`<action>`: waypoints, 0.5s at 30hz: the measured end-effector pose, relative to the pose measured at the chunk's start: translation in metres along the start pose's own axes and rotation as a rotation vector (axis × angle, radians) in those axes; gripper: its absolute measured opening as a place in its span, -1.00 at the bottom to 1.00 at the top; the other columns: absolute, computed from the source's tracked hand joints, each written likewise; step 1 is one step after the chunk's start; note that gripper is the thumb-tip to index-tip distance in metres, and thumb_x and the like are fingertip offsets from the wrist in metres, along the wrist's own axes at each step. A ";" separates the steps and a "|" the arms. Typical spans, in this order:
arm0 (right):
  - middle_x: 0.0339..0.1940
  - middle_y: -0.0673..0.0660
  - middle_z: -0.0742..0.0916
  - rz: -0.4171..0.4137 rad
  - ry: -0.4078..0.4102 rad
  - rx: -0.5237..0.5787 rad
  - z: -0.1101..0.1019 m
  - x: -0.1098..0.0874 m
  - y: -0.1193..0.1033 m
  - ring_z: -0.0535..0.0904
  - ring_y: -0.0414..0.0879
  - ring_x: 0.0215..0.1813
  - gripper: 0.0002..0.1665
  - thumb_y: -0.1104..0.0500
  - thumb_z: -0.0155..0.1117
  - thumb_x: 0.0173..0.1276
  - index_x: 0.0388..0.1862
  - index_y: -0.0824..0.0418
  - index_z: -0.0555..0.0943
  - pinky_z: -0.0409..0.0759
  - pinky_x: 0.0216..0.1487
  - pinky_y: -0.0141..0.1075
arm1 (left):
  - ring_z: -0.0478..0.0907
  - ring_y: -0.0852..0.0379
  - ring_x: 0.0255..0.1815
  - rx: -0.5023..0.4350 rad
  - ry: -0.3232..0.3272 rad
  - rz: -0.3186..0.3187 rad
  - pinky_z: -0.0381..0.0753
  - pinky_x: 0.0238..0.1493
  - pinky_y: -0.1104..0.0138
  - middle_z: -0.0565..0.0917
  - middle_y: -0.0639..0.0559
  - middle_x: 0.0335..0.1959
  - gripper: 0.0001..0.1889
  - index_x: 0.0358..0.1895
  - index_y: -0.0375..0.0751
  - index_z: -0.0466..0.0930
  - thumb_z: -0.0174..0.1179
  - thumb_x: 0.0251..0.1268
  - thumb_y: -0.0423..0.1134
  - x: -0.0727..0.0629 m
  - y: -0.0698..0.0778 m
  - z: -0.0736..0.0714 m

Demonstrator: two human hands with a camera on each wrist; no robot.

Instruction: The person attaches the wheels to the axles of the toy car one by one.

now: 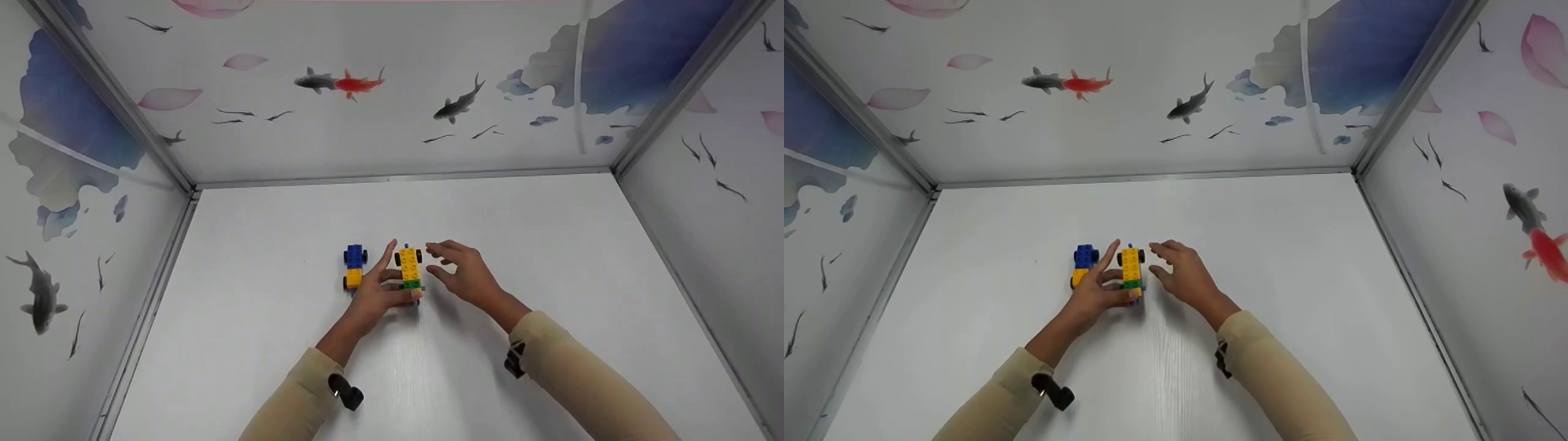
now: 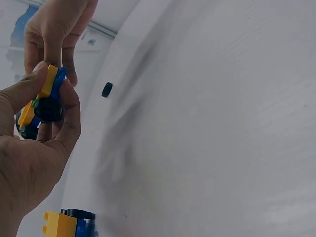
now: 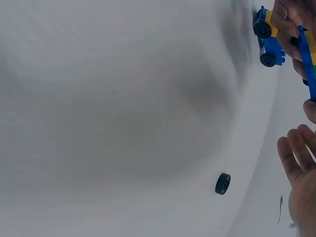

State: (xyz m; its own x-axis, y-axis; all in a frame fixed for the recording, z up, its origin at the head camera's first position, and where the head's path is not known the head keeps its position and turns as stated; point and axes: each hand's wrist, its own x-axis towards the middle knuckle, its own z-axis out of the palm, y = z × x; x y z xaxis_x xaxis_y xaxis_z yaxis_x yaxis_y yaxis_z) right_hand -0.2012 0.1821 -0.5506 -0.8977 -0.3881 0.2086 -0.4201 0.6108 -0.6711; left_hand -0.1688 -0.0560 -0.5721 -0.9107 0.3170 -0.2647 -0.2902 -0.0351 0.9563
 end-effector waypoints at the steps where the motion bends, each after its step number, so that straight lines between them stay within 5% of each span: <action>1: 0.27 0.27 0.81 0.013 -0.002 -0.014 -0.001 0.000 0.002 0.79 0.21 0.26 -0.41 0.28 0.53 0.51 0.49 0.21 0.68 0.84 0.24 0.05 | 0.82 -0.03 0.17 0.000 0.002 0.004 0.88 0.15 0.15 0.61 -0.23 0.34 0.23 0.78 0.63 0.02 0.67 0.24 -0.23 0.000 0.000 0.000; 9: 0.46 0.30 0.69 0.184 -0.054 -0.138 -0.008 -0.005 0.021 0.70 0.23 0.38 -0.35 0.23 0.51 0.53 0.54 0.30 0.61 0.69 0.47 0.14 | 0.82 -0.03 0.12 -0.001 0.011 0.017 0.89 0.09 0.14 0.59 -0.27 0.32 0.17 0.78 0.50 0.13 0.66 0.24 -0.29 0.000 -0.001 -0.002; 15: 0.52 0.38 0.63 0.184 -0.054 -0.231 -0.010 -0.012 0.038 0.54 0.34 0.56 -0.31 0.28 0.50 0.51 0.55 0.42 0.55 0.62 0.53 0.17 | 0.82 -0.02 0.10 0.016 0.015 0.021 0.89 0.09 0.14 0.60 -0.27 0.31 0.17 0.80 0.45 0.13 0.65 0.24 -0.30 0.000 -0.002 -0.003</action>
State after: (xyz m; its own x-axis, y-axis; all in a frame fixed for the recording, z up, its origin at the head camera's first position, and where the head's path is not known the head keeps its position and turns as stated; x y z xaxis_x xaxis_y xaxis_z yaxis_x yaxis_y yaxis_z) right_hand -0.2079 0.2166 -0.5712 -0.9556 -0.2891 0.0563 -0.2761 0.8125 -0.5134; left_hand -0.1688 -0.0585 -0.5744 -0.9210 0.3018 -0.2463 -0.2663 -0.0266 0.9635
